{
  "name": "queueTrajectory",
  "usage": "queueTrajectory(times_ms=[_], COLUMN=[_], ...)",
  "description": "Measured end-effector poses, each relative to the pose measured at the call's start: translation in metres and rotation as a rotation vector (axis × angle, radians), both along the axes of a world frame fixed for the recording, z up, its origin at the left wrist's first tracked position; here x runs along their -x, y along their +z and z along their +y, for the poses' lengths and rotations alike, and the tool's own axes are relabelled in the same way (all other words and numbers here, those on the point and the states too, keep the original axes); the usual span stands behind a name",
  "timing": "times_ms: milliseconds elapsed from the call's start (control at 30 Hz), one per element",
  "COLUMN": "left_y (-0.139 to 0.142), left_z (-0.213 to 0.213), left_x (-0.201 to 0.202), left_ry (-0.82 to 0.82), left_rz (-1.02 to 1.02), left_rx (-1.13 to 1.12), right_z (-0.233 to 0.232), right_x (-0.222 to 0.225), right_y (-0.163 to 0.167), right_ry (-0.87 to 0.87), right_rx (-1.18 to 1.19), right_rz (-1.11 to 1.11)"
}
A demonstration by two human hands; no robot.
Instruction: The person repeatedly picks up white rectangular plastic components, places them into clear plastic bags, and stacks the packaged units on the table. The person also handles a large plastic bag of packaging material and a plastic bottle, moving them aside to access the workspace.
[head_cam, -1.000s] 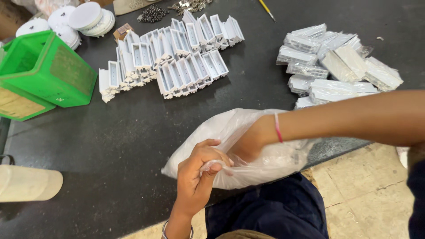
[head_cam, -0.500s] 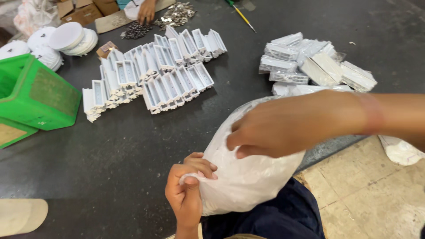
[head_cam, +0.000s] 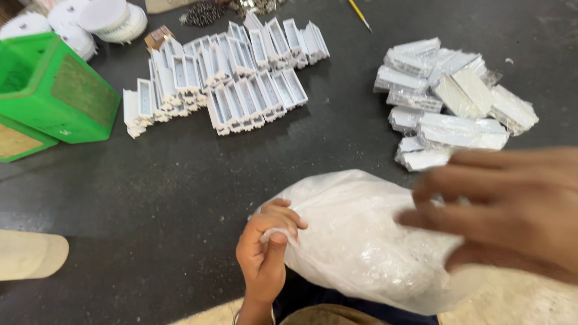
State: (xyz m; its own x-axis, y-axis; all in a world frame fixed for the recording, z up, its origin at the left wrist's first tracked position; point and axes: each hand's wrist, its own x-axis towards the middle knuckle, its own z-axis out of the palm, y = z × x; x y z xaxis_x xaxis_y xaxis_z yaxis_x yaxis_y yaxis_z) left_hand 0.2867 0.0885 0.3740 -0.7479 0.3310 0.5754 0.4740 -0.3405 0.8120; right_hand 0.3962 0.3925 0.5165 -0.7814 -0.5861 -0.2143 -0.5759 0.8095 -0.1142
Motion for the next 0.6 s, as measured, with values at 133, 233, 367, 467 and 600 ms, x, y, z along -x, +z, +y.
queueTrajectory(times_ms=[133,233,367,467,600], left_y=[-0.003,-0.001,0.008,0.019,0.028], left_z=[0.001,0.003,0.009,0.013,0.017], left_x=[0.002,0.005,0.004,0.002,0.000], left_ry=[-0.012,-0.022,-0.058,-0.054,-0.017], left_rz=[-0.018,-0.029,0.001,0.159,0.352], left_rx=[-0.007,-0.014,0.016,0.149,0.252], right_z=[-0.021,-0.043,-0.041,-0.052,-0.070], right_x=[-0.022,-0.003,0.039,0.058,0.063], right_y=[-0.018,-0.026,-0.016,-0.029,-0.074], right_ry=[0.028,-0.062,-0.131,-0.134,0.000], right_rx=[0.038,-0.205,-0.177,-0.094,0.179], right_rz=[-0.242,-0.318,-0.425,-0.457,-0.321])
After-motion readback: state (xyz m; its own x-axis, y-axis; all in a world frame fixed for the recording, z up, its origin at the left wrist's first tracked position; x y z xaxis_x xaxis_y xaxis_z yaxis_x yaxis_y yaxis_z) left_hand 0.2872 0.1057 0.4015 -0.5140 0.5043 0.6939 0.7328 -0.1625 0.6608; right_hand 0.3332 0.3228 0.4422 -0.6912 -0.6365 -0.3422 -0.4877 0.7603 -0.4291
